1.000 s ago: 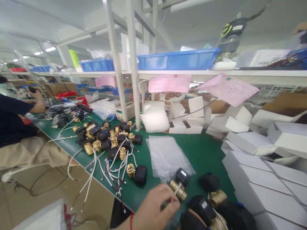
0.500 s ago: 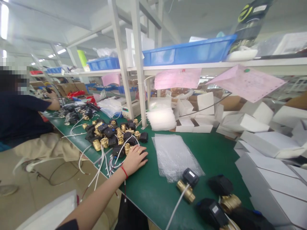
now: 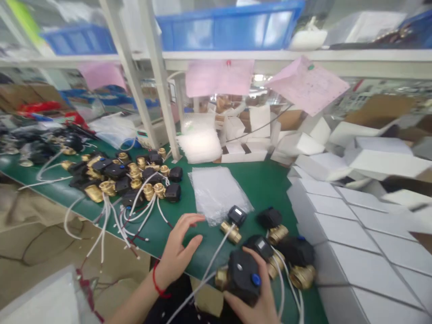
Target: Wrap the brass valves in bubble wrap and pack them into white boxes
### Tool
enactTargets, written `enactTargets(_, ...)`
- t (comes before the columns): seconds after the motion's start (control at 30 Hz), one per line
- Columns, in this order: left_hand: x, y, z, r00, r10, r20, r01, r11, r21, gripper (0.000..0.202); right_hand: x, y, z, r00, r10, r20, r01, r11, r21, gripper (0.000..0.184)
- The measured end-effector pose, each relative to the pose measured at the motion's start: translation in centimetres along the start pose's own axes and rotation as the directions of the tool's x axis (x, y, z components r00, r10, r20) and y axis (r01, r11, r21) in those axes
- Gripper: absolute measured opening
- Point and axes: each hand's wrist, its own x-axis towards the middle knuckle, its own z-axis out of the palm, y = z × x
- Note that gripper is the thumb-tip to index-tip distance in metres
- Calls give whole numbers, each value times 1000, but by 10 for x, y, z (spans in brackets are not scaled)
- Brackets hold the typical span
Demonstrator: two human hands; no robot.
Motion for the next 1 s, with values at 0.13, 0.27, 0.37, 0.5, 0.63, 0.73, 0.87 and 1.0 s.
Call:
enactTargets(0.13,-34,10,23,975,-26,222,76,973,-219,71,3,14,20,1000,14,10,-15,992,124,75)
enactTargets(0.27,-40,6,39,961,-1,275,74,964,-256,79,5,14,20,998,-54,39,52,997,57,62)
enactTargets(0.37,-36,4,41,959,74,275,5,962,-273,69,7,9,13,988,-115,102,116,993,-1,57)
enactTargets(0.5,-33,2,40,955,91,282,-4,956,-295,66,10,4,6,968,-157,195,167,985,-33,56)
enactTargets(0.63,-33,1,41,951,88,296,1,957,-290,66,11,3,5,962,-174,209,186,982,-39,55)
enactTargets(0.73,-32,1,41,952,93,293,-5,958,-285,64,12,5,4,963,-158,218,173,983,-54,56)
enactTargets(0.87,-29,3,41,952,98,290,-15,962,-274,60,13,4,2,963,-135,231,149,988,-42,55)
enactTargets(1.0,-29,3,41,952,92,294,-14,966,-257,60,15,1,2,964,-125,235,135,991,-25,55)
